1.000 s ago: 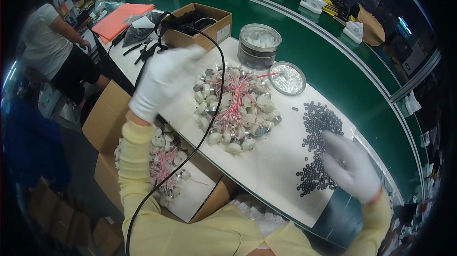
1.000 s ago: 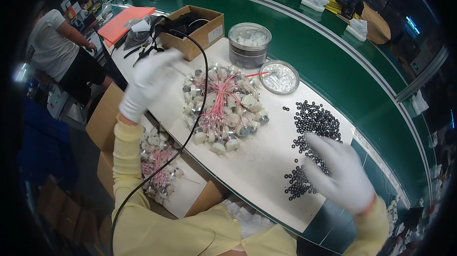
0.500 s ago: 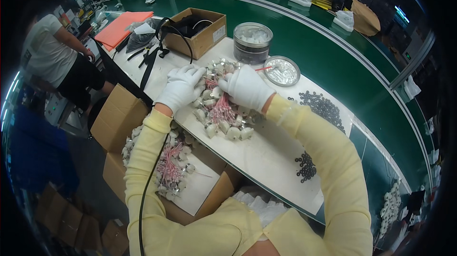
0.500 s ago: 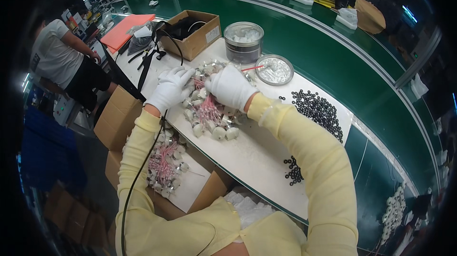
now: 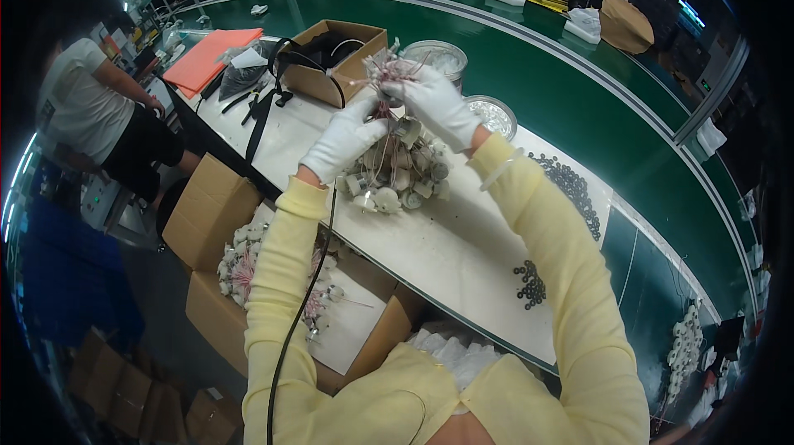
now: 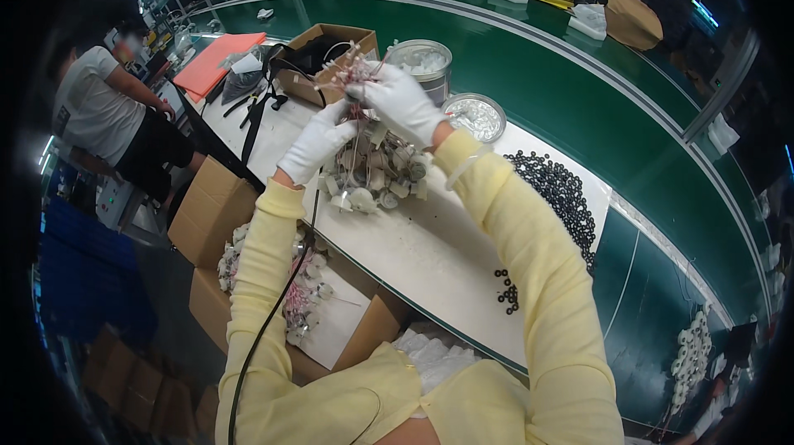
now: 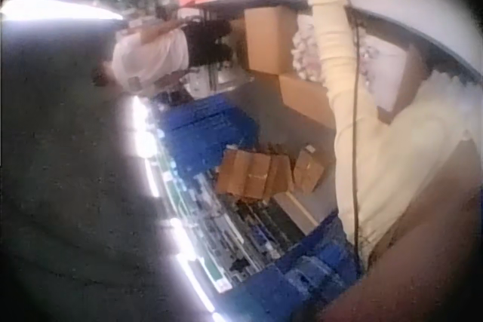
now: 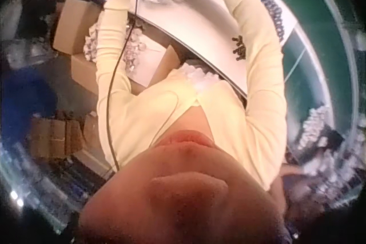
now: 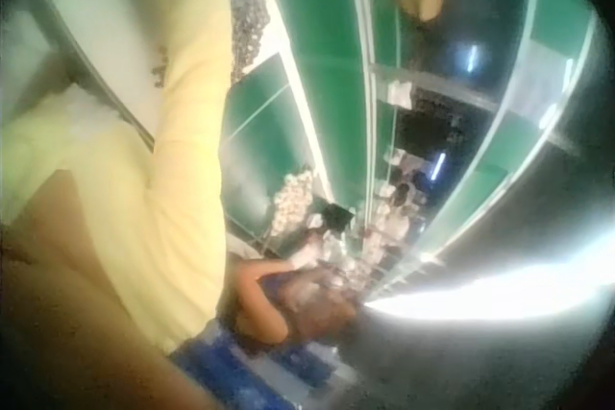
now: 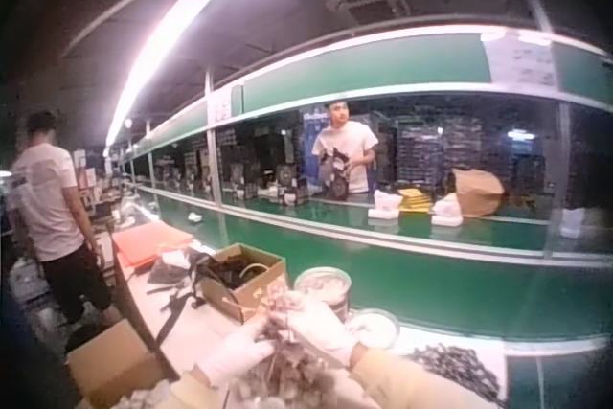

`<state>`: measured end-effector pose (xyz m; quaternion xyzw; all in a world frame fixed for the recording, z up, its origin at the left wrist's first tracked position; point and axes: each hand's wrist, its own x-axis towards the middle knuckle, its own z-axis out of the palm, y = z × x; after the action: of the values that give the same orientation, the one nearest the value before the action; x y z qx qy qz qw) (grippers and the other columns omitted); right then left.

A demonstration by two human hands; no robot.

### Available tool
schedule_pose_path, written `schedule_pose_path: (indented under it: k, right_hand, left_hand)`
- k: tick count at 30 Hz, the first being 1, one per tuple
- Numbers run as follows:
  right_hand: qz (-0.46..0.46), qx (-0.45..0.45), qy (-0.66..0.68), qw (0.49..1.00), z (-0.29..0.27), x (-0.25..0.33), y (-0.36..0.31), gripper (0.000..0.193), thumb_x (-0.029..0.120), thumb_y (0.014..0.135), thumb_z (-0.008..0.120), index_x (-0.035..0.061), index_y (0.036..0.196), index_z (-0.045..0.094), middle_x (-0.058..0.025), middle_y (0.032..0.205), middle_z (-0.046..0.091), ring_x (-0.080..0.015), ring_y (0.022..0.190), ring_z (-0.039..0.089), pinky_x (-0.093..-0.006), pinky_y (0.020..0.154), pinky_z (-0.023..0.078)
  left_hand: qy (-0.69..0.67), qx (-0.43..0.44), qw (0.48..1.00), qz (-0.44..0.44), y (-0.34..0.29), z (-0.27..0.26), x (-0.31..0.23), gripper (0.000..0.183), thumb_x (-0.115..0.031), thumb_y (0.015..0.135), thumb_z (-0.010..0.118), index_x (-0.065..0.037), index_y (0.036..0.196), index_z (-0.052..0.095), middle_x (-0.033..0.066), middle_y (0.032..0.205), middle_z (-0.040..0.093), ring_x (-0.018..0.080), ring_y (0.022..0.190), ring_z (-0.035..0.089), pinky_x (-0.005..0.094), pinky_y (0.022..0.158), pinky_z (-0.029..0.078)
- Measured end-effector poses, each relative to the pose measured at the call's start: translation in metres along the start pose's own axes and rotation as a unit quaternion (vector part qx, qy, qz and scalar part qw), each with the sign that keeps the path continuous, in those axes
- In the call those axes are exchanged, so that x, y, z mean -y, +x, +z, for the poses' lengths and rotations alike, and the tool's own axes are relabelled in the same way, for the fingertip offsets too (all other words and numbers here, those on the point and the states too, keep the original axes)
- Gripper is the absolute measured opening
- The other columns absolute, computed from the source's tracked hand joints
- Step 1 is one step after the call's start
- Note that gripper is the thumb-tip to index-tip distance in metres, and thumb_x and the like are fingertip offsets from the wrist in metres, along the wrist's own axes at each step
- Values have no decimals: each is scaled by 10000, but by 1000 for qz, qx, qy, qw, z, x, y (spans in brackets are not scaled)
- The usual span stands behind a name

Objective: The person assembles small white electronic components on a green workbench. They use a red-handled tool to manipulate wires and a pair of pliers to cut wires. The person also handles small black washers and places them into the components. The task involves repetitive assembly steps and wire management.

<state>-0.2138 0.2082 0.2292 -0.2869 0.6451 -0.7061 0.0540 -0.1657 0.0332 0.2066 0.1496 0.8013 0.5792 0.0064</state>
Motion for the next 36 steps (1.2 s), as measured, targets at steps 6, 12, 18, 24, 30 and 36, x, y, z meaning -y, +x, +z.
schedule_pose_path:
  k: [6, 12, 18, 24, 30, 36]
  right_hand:
    - [84, 17, 81, 993, -13, 11, -10, 302, 54, 922, 586, 9, 1218, 624, -26, 1019, 692, -78, 830, 628, -218, 766, 508]
    - [42, 2, -13, 999, -4, -20, -16, 493, 71, 872, 628, 14, 1350, 521, -58, 1011, 645, -99, 897, 613, -239, 795, 515]
    - [41, -4, -344, 938, 12, -31, -41, 407, 237, 833, 617, 6, 1168, 623, -249, 1029, 684, -400, 944, 659, -447, 853, 514]
    - [-55, -19, -259, 964, 8, -40, -33, 324, 239, 841, 607, 26, 1075, 676, -255, 984, 677, -422, 943, 646, -443, 830, 510]
    - [4, -51, -247, 968, 1, -21, -30, 343, 310, 896, 629, 96, 1155, 699, -211, 917, 705, -350, 879, 688, -391, 805, 527]
    - [-39, 18, -249, 968, -2, -7, -16, 263, 156, 973, 589, 4, 1168, 681, -116, 984, 726, -141, 876, 650, -281, 823, 510]
  left_hand:
    - [-264, 86, 961, -2, -6, -9, 10, 600, -198, 857, 635, 41, 1390, 498, 117, 1313, 594, 202, 1230, 533, 306, 1043, 414]
    - [-73, -48, 995, 48, 13, -1, 6, 316, -162, 904, 641, 0, 1174, 671, 62, 1115, 680, 141, 1005, 618, 286, 916, 479]
    - [-24, -111, 990, 82, 20, 13, -1, 285, -142, 928, 645, -25, 1186, 673, 58, 1093, 687, 120, 984, 619, 273, 897, 486]
    - [-61, -36, 997, 39, 9, 5, -4, 294, -144, 927, 693, -10, 1187, 670, 59, 1130, 684, 110, 1019, 623, 267, 934, 487]
    - [-133, -31, 990, 32, 4, -30, 4, 320, -93, 927, 681, -22, 1235, 635, 38, 1144, 677, 127, 1059, 628, 268, 980, 478]
    - [-105, 106, 985, 89, 4, -8, 23, 416, -124, 970, 630, -56, 1369, 534, 18, 1256, 608, 112, 1140, 564, 272, 1033, 421]
